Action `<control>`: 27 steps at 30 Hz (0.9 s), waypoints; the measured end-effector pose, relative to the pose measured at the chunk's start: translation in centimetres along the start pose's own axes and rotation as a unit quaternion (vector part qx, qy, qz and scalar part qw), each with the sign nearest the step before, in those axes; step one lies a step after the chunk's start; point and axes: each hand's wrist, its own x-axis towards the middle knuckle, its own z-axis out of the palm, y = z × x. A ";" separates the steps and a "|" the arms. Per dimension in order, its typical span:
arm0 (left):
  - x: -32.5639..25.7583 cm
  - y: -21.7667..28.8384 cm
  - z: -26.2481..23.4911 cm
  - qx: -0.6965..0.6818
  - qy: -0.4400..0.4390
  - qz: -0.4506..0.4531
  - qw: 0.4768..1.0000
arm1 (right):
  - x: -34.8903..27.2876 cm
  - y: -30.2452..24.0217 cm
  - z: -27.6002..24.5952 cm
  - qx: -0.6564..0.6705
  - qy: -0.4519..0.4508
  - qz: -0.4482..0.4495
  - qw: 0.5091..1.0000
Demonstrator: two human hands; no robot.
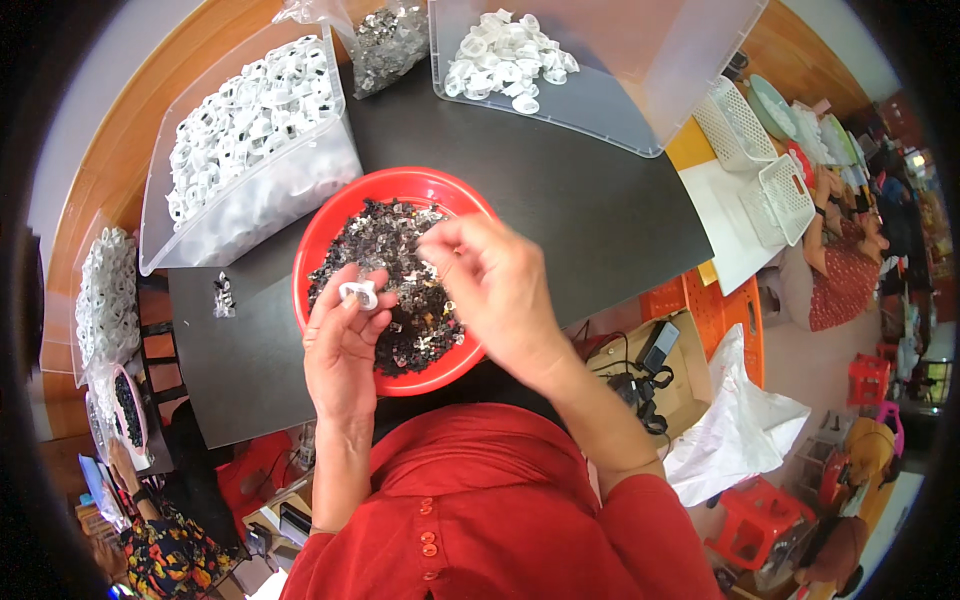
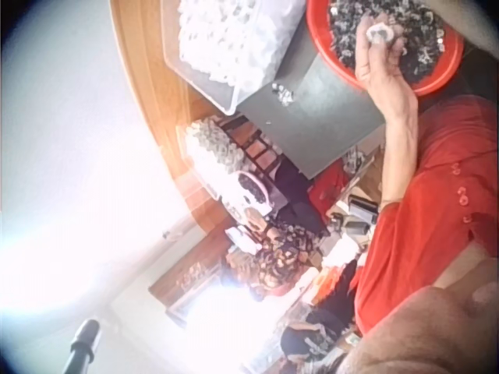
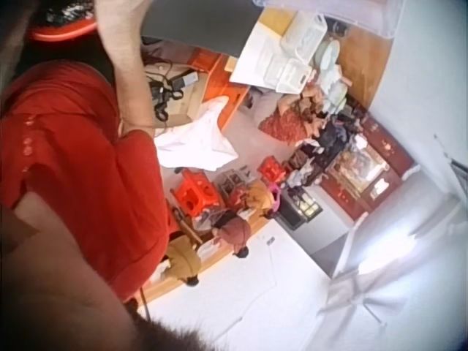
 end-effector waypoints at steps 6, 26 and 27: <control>0.1 0.0 -0.1 -0.002 0.007 -0.008 1.000 | 2.9 1.0 -4.0 -0.284 -0.030 -0.089 0.954; 0.1 -0.2 -0.2 0.015 -0.045 0.006 0.999 | 3.8 2.9 -2.4 -0.502 -0.134 -0.198 0.831; 0.0 -0.3 -0.2 0.050 -0.044 0.019 0.998 | 3.7 2.8 -2.5 -0.490 -0.121 -0.189 0.843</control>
